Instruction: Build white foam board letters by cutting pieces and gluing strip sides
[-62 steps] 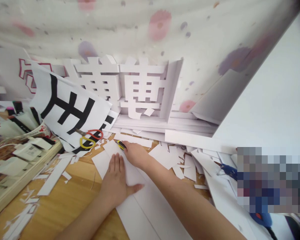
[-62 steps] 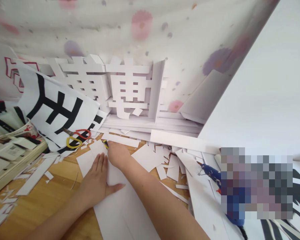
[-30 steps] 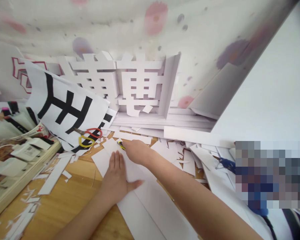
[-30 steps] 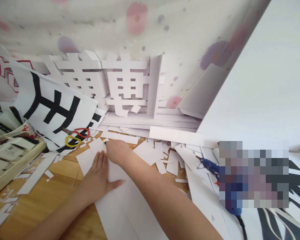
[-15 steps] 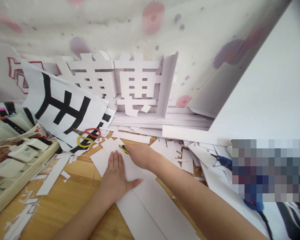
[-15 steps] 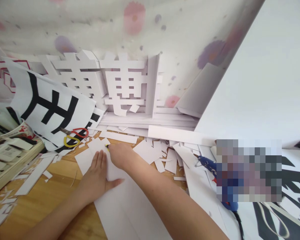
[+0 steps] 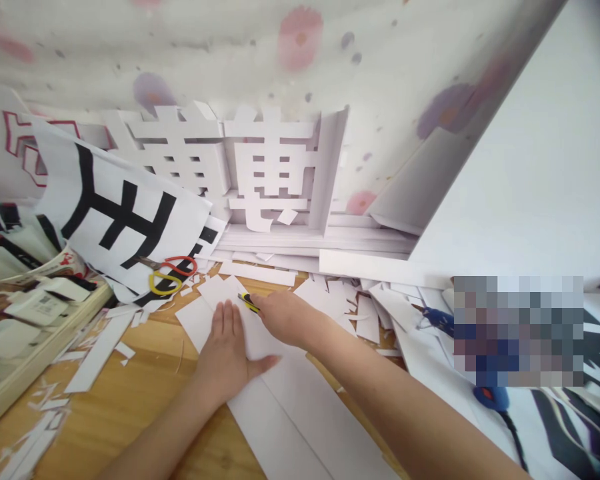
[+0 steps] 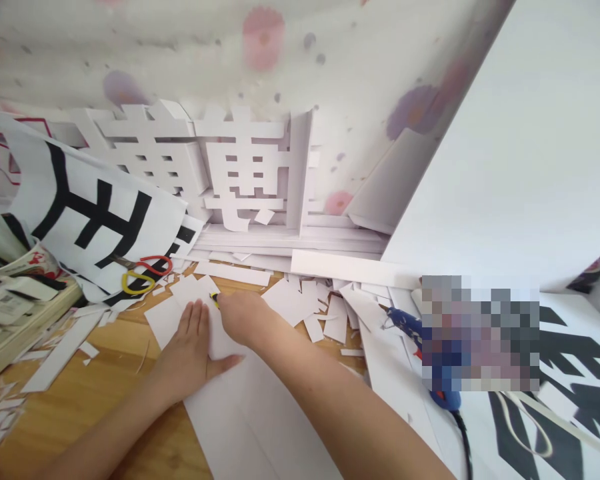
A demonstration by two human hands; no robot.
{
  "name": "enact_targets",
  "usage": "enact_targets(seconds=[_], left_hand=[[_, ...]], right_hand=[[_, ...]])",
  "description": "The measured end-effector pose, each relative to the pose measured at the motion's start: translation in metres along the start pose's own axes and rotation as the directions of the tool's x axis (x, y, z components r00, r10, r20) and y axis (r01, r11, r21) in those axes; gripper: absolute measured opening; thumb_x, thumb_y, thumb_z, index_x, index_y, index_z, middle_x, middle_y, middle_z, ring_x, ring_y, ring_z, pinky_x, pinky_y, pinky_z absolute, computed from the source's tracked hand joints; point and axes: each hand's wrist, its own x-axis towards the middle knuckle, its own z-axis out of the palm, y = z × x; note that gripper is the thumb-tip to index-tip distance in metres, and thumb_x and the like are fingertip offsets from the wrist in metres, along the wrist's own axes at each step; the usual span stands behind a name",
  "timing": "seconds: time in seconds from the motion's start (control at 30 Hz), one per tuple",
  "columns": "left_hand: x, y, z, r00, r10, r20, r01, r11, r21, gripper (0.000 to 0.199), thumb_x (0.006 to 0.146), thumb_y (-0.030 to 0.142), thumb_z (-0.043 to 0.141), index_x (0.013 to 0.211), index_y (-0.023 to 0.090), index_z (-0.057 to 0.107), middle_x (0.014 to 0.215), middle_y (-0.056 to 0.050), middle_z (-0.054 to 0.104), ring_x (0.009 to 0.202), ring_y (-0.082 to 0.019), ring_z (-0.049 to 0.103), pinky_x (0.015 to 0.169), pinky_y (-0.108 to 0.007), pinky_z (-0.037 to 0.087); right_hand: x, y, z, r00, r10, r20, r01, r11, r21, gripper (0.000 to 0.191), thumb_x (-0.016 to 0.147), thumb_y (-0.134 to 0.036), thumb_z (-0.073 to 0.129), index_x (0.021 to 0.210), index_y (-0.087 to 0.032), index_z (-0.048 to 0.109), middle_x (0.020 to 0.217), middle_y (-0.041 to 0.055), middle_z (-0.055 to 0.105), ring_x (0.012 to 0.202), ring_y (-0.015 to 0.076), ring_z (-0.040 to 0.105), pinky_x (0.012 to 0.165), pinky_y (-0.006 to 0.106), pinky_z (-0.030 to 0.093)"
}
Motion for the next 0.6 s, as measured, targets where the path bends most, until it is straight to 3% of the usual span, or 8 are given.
enact_targets(seconds=[0.6], left_hand=[[0.003, -0.002, 0.003, 0.997, 0.025, -0.07, -0.024, 1.0, 0.012, 0.124, 0.055, 0.085, 0.031, 0.131, -0.013, 0.029, 0.141, -0.031, 0.024, 0.134, -0.04, 0.012, 0.108, -0.049, 0.019]], right_hand=[[-0.025, -0.001, -0.003, 1.0, 0.01, -0.013, -0.01, 0.998, -0.059, 0.034, 0.082, -0.007, 0.037, 0.112, -0.013, 0.053, 0.089, 0.0075, 0.069, 0.076, 0.0191, 0.064, 0.057, 0.026, 0.043]])
